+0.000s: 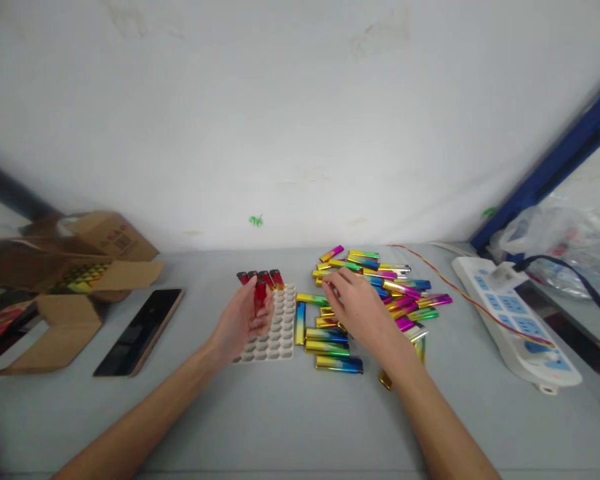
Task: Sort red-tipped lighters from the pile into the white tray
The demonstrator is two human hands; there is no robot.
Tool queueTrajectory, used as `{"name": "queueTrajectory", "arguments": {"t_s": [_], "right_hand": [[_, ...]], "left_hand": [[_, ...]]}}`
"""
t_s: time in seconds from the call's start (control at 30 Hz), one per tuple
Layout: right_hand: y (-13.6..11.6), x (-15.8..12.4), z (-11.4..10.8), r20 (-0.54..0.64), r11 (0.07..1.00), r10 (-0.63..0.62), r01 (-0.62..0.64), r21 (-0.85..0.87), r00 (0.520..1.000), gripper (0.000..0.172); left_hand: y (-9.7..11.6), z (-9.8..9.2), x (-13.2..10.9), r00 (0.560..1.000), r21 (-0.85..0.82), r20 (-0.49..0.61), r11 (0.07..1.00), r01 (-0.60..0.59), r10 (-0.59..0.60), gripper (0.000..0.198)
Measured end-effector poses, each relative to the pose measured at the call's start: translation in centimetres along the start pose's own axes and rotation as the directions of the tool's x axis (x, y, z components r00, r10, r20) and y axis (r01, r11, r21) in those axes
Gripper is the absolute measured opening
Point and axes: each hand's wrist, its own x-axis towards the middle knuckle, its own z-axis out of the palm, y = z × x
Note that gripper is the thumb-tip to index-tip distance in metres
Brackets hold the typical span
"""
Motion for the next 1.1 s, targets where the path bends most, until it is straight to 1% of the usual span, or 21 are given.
{"name": "queueTrajectory", "arguments": {"t_s": [0.07,0.1,0.17,0.23,0.3,0.37,0.4,0.43,0.47,0.5,0.53,0.6,0.7,0.77,0.87,0.97,1.03,1.1], "right_hand": [[-0.9,0.0,0.4,0.039,0.998,-0.057,0.056,0.016,0.998,0.022],[-1.5,-0.1,0.6,0.062,0.996,-0.088,0.087,0.022,0.994,0.023],[-2.8,-0.2,1.0,0.100,0.988,-0.151,0.149,0.032,0.983,0.024],[-4.0,-0.3,1.4,0.137,0.976,-0.216,0.209,0.062,0.967,0.024],[-4.8,-0.5,1.7,0.172,0.958,-0.280,0.265,0.106,0.944,0.021],[-5.2,-0.6,2.1,0.196,0.944,-0.324,0.302,0.134,0.926,0.021],[-5.3,-0.7,2.3,0.203,0.940,-0.335,0.311,0.139,0.920,0.021],[-5.3,-0.8,2.5,0.208,0.939,-0.338,0.315,0.138,0.918,0.022],[-5.3,-0.9,2.7,0.212,0.940,-0.336,0.313,0.135,0.918,0.023],[-5.2,-0.9,2.9,0.216,0.941,-0.333,0.310,0.132,0.918,0.023],[-5.2,-0.9,3.0,0.219,0.942,-0.331,0.309,0.129,0.918,0.023],[-5.2,-0.9,3.2,0.223,0.943,-0.331,0.311,0.123,0.917,0.022],[-5.3,-0.9,3.4,0.225,0.944,-0.329,0.312,0.108,0.917,0.020],[-5.4,-0.9,3.5,0.229,0.949,-0.316,0.304,0.090,0.921,0.020],[-5.5,-0.9,3.5,0.243,0.954,-0.300,0.294,0.061,0.922,0.020],[-5.6,-0.9,3.5,0.256,0.955,-0.295,0.295,0.042,0.921,0.021],[-5.6,-0.9,3.5,0.262,0.956,-0.291,0.292,0.036,0.920,0.022],[-5.6,-0.8,3.5,0.269,0.959,-0.279,0.280,0.036,0.922,0.022]], "left_hand": [[0.6,0.3,-0.1,0.991,0.042,0.031,0.990,-0.132,0.131,0.049],[1.0,0.4,-0.2,0.974,0.077,0.048,0.972,-0.223,0.220,0.045],[2.2,0.8,-0.3,0.919,0.196,0.061,0.898,-0.395,0.391,0.037],[3.5,1.2,0.0,0.861,0.368,0.066,0.789,-0.491,0.505,0.035],[4.9,1.3,0.7,0.808,0.529,0.103,0.656,-0.539,0.581,0.034],[6.1,1.2,1.8,0.746,0.642,0.201,0.491,-0.589,0.634,0.032],[6.6,1.1,2.4,0.727,0.691,0.257,0.405,-0.599,0.637,0.030],[7.0,1.0,3.0,0.726,0.734,0.302,0.335,-0.591,0.617,0.029],[7.3,1.0,3.5,0.730,0.761,0.336,0.286,-0.583,0.595,0.029],[7.6,1.0,3.9,0.739,0.776,0.360,0.257,-0.577,0.570,0.028],[7.9,1.0,4.2,0.749,0.779,0.378,0.251,-0.575,0.544,0.028],[8.3,1.4,4.3,0.765,0.760,0.402,0.282,-0.585,0.504,0.027],[8.6,2.0,4.1,0.773,0.731,0.419,0.328,-0.599,0.476,0.025],[8.3,1.9,4.3,0.781,0.749,0.430,0.303,-0.589,0.453,0.022],[7.6,0.7,5.0,0.809,0.818,0.437,0.200,-0.539,0.392,0.015],[7.1,-0.6,5.8,0.818,0.854,0.454,0.088,-0.513,0.354,0.014],[7.1,-0.9,6.0,0.824,0.864,0.471,0.023,-0.503,0.316,0.018],[7.4,-0.7,6.0,0.837,0.871,0.479,-0.021,-0.491,0.264,0.020]]}}
